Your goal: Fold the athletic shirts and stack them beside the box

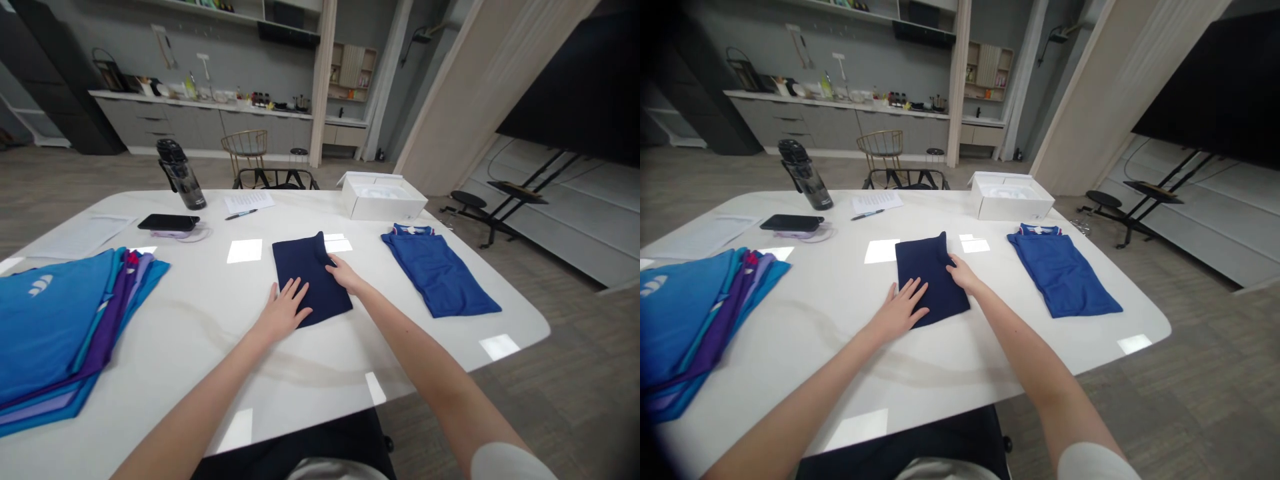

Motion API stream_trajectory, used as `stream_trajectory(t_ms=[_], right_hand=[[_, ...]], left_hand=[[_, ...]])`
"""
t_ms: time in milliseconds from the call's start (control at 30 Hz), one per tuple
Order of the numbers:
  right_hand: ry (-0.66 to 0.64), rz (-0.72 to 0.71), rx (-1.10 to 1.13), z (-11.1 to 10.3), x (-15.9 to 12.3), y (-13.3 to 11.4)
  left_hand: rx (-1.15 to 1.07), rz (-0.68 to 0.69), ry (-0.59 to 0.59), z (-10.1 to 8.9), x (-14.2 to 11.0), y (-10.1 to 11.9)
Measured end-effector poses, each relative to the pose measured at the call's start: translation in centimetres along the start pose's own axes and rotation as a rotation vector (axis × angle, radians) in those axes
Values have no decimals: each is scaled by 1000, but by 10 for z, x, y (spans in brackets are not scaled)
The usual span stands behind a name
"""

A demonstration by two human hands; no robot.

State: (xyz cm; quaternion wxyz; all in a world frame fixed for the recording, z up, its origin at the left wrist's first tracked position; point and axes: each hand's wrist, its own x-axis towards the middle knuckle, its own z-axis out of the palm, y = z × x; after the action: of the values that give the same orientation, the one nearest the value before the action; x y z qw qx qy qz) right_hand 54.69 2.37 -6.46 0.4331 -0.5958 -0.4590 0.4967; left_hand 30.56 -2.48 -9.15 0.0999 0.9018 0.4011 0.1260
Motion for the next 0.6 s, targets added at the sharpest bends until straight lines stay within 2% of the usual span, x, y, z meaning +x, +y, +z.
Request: stream_trajectory(t_ms=[133,233,400,433,533,600], right_hand=[[-9,52,62,-37,-3,4],[-21,89,119,-70,-7,8],[-22,180,174,-125,-13,16],[-14,162,184,-134,-14,17],[36,107,198,-157,-16,20],[46,121,225,-171,-18,21]], left_hand=[[1,6,5,13,21,34],[-89,-3,37,21,45,55],[-245,-231,321,36,89,75],[-228,-253,323,40,97,78],[-154,-262,234,52,120,90],[-164,-271,186,59,135,101]])
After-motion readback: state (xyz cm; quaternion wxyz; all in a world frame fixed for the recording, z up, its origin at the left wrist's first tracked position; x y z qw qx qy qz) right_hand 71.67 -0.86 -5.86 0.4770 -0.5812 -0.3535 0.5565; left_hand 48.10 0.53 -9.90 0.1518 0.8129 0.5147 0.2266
